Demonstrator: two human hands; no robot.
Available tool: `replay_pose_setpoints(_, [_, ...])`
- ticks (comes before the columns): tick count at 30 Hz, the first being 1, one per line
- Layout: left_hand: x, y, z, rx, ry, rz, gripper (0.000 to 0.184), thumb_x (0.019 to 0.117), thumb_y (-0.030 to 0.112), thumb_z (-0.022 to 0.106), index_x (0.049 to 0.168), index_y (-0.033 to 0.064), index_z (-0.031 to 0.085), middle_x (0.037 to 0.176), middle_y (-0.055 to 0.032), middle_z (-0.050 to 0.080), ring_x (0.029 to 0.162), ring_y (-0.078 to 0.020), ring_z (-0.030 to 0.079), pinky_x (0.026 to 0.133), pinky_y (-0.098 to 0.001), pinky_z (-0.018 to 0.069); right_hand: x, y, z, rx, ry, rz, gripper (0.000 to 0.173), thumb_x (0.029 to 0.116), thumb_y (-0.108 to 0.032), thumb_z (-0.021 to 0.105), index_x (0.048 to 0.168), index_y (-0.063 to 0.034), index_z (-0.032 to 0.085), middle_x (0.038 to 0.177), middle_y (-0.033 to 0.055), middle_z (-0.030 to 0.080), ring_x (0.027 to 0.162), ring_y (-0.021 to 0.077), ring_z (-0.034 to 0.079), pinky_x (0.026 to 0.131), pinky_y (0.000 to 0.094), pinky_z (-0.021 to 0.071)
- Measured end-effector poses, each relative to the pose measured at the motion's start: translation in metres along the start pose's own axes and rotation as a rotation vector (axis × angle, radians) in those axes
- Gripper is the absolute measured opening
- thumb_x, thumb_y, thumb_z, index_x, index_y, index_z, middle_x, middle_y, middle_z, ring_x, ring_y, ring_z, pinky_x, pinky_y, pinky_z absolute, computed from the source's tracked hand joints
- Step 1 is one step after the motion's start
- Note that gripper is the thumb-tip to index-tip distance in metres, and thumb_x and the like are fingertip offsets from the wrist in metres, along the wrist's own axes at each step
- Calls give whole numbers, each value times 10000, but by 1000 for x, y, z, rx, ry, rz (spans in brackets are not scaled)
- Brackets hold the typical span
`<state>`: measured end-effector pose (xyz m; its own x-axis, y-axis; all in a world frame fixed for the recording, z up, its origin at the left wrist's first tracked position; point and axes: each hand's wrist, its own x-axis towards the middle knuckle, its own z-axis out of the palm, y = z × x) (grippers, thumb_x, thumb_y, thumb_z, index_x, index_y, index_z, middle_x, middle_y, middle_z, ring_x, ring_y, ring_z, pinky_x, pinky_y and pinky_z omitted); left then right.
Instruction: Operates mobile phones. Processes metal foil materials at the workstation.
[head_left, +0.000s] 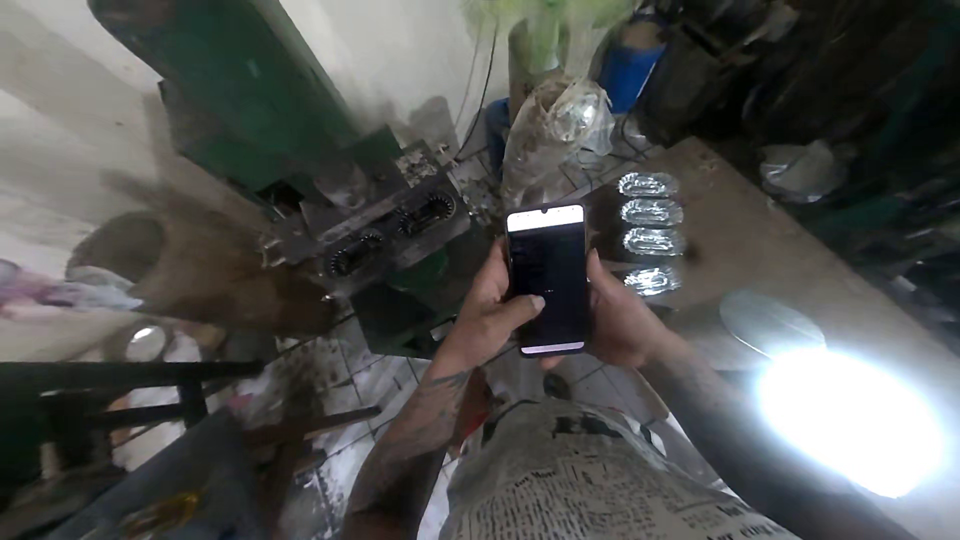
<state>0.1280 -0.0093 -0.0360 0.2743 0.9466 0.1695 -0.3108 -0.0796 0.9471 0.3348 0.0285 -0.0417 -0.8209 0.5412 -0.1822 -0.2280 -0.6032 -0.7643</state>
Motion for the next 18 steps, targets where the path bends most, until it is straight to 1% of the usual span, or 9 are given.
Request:
replay_pose_setpoints(2, [4,4,0,3,5,24,750,897,-29,527,1568,101,218,1339,-129,595,1133,-221,656,928,-404,590,0,-1,1,-3,-13,-8,765,1011,-718,150,1406,-183,529,1248,157,691,1082,321,716,806,488,648])
replay_pose_setpoints(5, [9,10,3,58,46,39,781,898,-33,538,1579,102,182,1366,-133,574,1154,-231,649,931,-413,594,0,-1,1,-6,-10,-13,747,1020,-705,155,1423,-185,510,1266,160,682,1098,328,710,808,494,648])
replay_pose_setpoints(8, [12,12,8,116,130,34,830,896,-37,575,1586,129,147,1365,-121,578,1143,-228,661,917,-410,605,1,0,0,-5,-18,-17,747,1026,-696,147,1431,-181,506,1274,166,674,1105,333,705,814,499,645])
replay_pose_setpoints(9, [13,12,10,153,164,28,859,900,-33,595,1597,135,123,1369,-113,578,1140,-219,665,911,-401,609,1,0,0,0,-20,-17,742,1028,-692,150,1434,-180,502,1275,168,672,1108,336,703,813,501,645])
replay_pose_setpoints(11, [15,13,14,238,236,14,886,899,-5,638,1599,139,113,1351,-101,593,1119,-200,677,886,-384,620,2,1,-1,-3,-11,-10,734,1027,-693,162,1440,-182,491,1279,164,671,1112,335,703,813,501,646])
replay_pose_setpoints(14, [17,15,19,319,312,-2,884,896,51,686,1586,161,145,1321,-80,611,1095,-168,686,864,-352,625,4,0,0,-19,12,1,733,1027,-695,175,1443,-179,489,1280,163,670,1114,334,702,821,503,644])
replay_pose_setpoints(18, [19,13,20,350,346,-1,862,903,91,697,1581,143,167,1315,-87,612,1096,-161,682,867,-348,621,5,0,0,-27,17,-5,730,1032,-682,147,1435,-181,492,1268,161,674,1099,326,708,809,487,647])
